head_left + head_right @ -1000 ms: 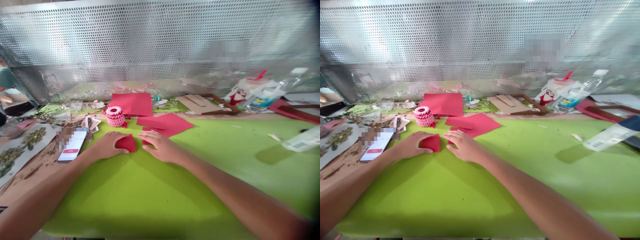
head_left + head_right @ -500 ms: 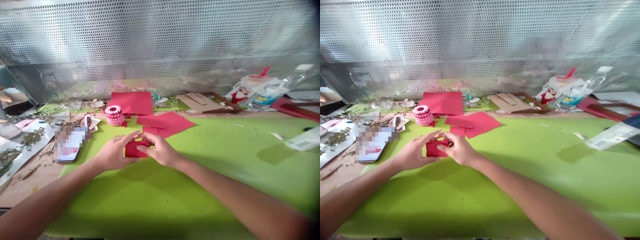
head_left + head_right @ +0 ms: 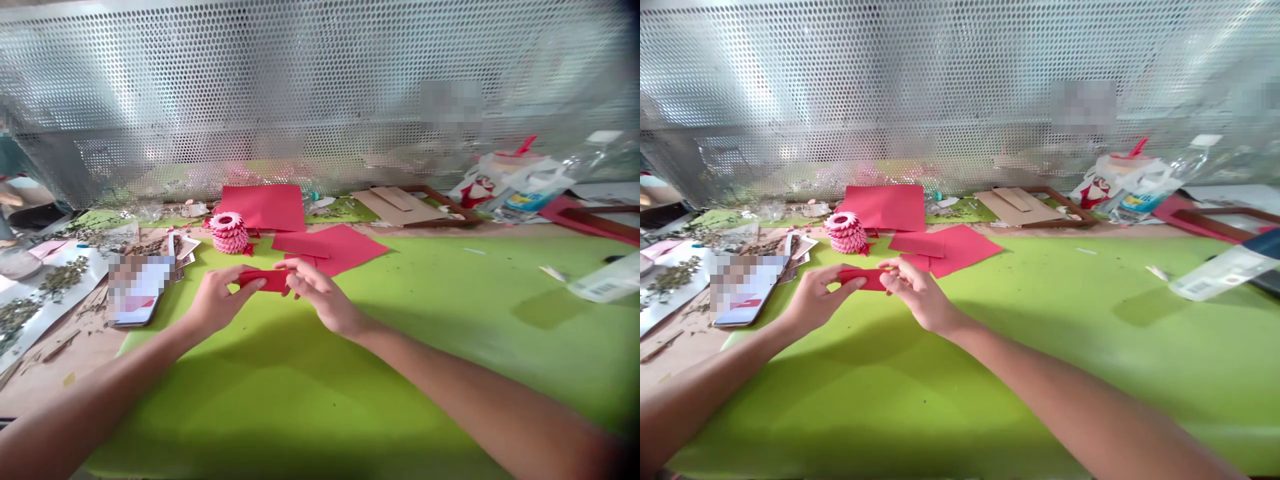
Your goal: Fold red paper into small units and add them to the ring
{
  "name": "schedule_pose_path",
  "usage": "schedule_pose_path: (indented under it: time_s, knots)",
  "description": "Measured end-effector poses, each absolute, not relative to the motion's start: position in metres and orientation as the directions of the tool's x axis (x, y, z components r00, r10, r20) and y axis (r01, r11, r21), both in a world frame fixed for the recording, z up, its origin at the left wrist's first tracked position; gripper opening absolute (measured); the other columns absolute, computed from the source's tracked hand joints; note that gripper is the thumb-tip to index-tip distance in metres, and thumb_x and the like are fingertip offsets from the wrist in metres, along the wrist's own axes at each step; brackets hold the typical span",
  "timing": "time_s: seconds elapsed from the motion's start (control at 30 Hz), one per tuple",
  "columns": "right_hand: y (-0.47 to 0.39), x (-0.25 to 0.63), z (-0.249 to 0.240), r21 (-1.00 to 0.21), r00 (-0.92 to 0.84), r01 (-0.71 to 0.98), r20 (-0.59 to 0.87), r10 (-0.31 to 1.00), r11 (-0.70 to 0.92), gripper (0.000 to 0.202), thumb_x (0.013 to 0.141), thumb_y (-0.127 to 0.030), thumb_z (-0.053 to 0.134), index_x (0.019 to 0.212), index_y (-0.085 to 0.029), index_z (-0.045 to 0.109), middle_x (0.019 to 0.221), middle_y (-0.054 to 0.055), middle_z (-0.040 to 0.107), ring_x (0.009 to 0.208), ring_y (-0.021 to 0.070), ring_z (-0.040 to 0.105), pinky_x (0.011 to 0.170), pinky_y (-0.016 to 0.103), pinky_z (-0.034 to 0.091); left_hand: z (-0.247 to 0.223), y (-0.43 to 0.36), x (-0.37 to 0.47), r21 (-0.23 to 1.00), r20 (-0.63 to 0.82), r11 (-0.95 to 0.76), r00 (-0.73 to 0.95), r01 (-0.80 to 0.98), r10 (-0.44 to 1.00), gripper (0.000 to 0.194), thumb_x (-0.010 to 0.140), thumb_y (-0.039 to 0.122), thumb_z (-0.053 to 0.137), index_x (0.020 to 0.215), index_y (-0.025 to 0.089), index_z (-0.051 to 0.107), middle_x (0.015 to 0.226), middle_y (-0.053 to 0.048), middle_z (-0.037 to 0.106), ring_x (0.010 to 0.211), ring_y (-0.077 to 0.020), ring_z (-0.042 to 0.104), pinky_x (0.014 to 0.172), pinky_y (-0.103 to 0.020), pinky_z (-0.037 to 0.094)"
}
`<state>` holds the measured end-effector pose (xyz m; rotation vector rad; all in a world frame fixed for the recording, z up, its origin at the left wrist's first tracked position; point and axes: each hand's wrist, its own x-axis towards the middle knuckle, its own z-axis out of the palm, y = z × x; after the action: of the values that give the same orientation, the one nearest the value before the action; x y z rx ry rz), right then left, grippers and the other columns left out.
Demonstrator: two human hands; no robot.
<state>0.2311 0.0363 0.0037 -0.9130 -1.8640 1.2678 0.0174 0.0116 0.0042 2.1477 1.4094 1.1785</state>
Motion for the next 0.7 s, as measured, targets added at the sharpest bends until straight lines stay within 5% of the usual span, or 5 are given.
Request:
schedule_pose_path:
  time_s: [0.23,0.37,0.7]
  knots:
    - [0.0325,0.2272,0.003,-0.818,-0.417,0.278,0.369,0.831,0.503,0.025,0.091,-0.036,0.062,0.112,-0.022,0.062,0.087,0.003,0.068,0.075,0.0156,0.064,0.067,0.027,0.053,-0.002,0.0117,0.0217,0.801,0.361,-0.404,0.182,0.442,0.915,0.025,0.088,0.037,0.065,0.099,0.017,0.072,0.09,-0.005,0.076,0.076,-0.0175,0.069,0.066,-0.023,0.053]
    - [0.0348,0.2281,0.0014,-0.799,-0.414,0.278,0.401,0.817,0.533,0.027,0.089,-0.036,0.064,0.112,-0.023,0.064,0.087,0.003,0.068,0.073,0.0159,0.064,0.067,0.029,0.055,-0.0016,0.01,0.0225,0.803,0.405,-0.42,0.131,0.423,0.905,0.029,0.091,0.037,0.059,0.111,0.018,0.068,0.093,-0.005,0.075,0.076,-0.016,0.068,0.065,-0.022,0.054]
    - [0.0342,0.2299,0.0045,-0.819,-0.406,0.262,0.386,0.828,0.51,0.02,0.09,-0.036,0.064,0.105,-0.022,0.067,0.082,0.002,0.069,0.074,0.0161,0.066,0.067,0.028,0.054,0.0005,0.0117,0.0228,0.783,0.427,-0.403,0.063,0.473,0.902,0.02,0.088,0.034,0.062,0.093,0.02,0.075,0.082,-0.002,0.075,0.066,-0.0141,0.066,0.061,-0.022,0.053]
